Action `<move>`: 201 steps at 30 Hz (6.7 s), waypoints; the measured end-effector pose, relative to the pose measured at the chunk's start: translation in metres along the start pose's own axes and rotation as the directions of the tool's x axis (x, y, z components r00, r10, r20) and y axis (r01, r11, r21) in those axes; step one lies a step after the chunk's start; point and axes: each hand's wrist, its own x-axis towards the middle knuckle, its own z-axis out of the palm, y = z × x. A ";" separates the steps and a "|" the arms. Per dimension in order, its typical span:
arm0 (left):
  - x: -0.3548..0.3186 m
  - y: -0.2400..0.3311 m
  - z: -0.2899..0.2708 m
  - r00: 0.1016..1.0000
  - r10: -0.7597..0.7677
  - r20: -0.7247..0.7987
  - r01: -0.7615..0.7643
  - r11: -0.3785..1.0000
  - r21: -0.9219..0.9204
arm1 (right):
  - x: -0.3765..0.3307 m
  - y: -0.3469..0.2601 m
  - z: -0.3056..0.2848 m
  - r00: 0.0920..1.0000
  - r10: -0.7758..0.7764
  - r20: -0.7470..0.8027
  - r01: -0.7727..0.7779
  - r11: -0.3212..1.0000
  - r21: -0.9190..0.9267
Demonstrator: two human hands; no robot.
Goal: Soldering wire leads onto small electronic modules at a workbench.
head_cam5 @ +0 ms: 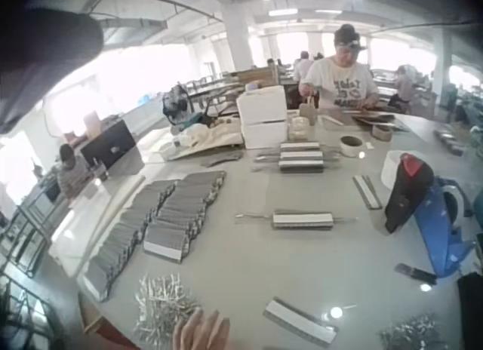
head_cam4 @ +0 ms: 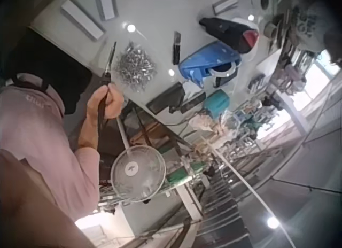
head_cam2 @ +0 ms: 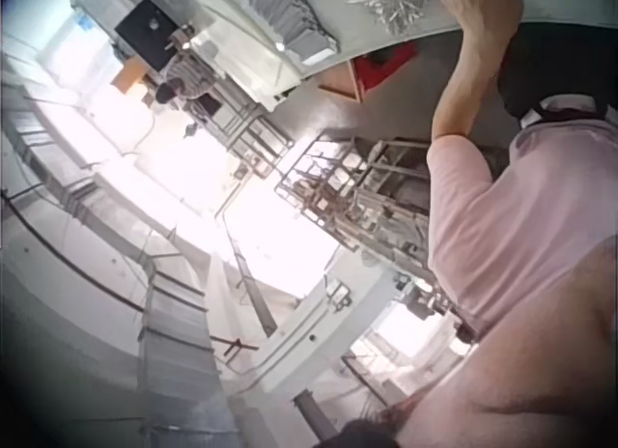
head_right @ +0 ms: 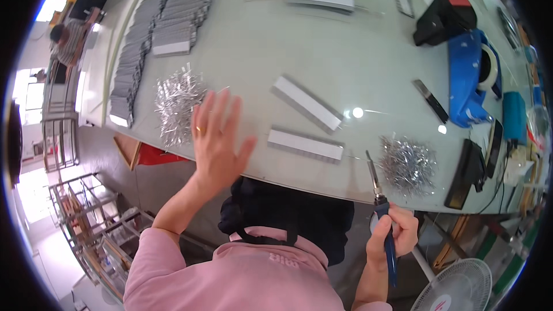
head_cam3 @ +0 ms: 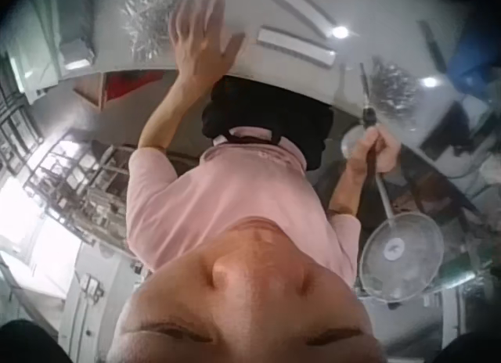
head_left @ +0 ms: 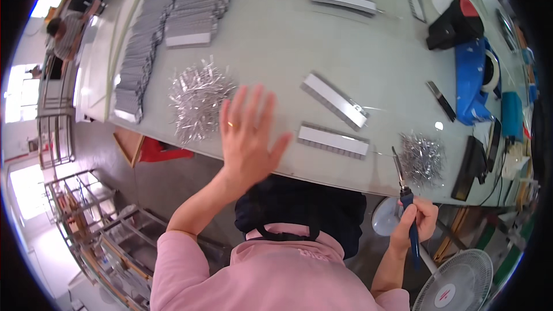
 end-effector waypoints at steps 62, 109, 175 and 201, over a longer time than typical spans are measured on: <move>-0.035 0.023 0.015 0.920 0.366 -0.143 -0.393 0.849 -0.353 | 0.042 -0.022 0.087 0.994 0.040 0.098 -0.082 0.876 0.475; 0.255 -0.031 0.077 0.805 0.523 -0.280 -0.548 0.836 -0.013 | 0.012 0.070 0.032 0.975 -0.054 -0.217 0.078 0.991 0.106; -0.006 0.122 0.017 0.940 0.220 0.261 -0.110 0.919 -0.379 | -0.001 0.029 0.077 0.971 -0.215 -0.109 0.192 0.963 -0.187; 0.001 0.052 0.010 0.903 0.386 0.186 -0.306 0.885 -0.352 | -0.007 0.003 0.033 0.982 0.189 0.026 -0.190 0.952 0.241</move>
